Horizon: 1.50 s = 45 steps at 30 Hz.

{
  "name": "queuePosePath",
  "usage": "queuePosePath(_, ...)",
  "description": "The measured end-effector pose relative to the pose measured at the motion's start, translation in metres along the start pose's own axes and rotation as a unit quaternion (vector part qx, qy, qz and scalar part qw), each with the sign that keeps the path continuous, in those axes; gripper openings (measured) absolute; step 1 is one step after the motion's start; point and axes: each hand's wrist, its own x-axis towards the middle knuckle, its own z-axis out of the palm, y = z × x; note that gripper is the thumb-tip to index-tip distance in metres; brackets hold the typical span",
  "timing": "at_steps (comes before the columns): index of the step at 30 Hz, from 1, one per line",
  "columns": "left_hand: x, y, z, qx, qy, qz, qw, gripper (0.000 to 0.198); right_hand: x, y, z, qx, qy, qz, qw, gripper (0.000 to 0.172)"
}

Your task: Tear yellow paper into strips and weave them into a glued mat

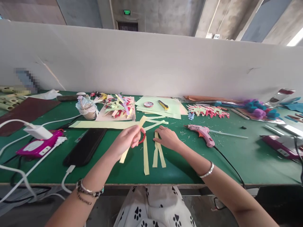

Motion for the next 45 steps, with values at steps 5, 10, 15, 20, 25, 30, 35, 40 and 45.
queuePosePath(5,0.024,0.015,-0.003,-0.075,0.015,0.042,0.996,0.025,0.005,0.007,0.008,0.107,-0.001,-0.035,0.994,0.017)
queuePosePath(10,0.057,0.019,0.002,-0.137,0.013,0.023,0.99,0.025,0.01,0.025,0.005,0.227,0.019,-0.019,0.973,0.02)
queuePosePath(15,0.079,-0.009,0.012,-0.132,0.005,-0.001,0.991,0.03,0.011,0.041,-0.006,0.445,0.068,0.036,0.892,0.026)
queuePosePath(20,0.081,-0.033,0.018,-0.114,-0.004,-0.015,0.993,0.03,0.008,0.044,-0.015,0.595,0.089,0.069,0.796,0.036)
queuePosePath(25,0.079,-0.036,0.017,-0.078,0.004,-0.02,0.997,0.032,0.005,0.039,-0.018,0.609,0.09,0.05,0.786,0.029)
queuePosePath(30,0.077,-0.033,0.019,0.013,0.029,-0.02,0.999,0.038,0.004,0.037,-0.019,0.618,0.092,0.04,0.78,0.029)
queuePosePath(35,0.072,-0.029,0.021,0.115,0.056,0.018,0.992,0.034,0.003,0.036,-0.019,0.6,0.084,0.073,0.792,0.034)
queuePosePath(40,0.07,-0.029,0.021,0.121,0.069,-0.027,0.99,0.029,0.003,0.039,-0.019,0.561,0.114,0.076,0.817,0.027)
queuePosePath(45,0.072,-0.033,0.021,0.019,0.037,-0.038,0.998,0.036,0.003,0.04,-0.02,0.564,0.132,0.061,0.813,0.025)
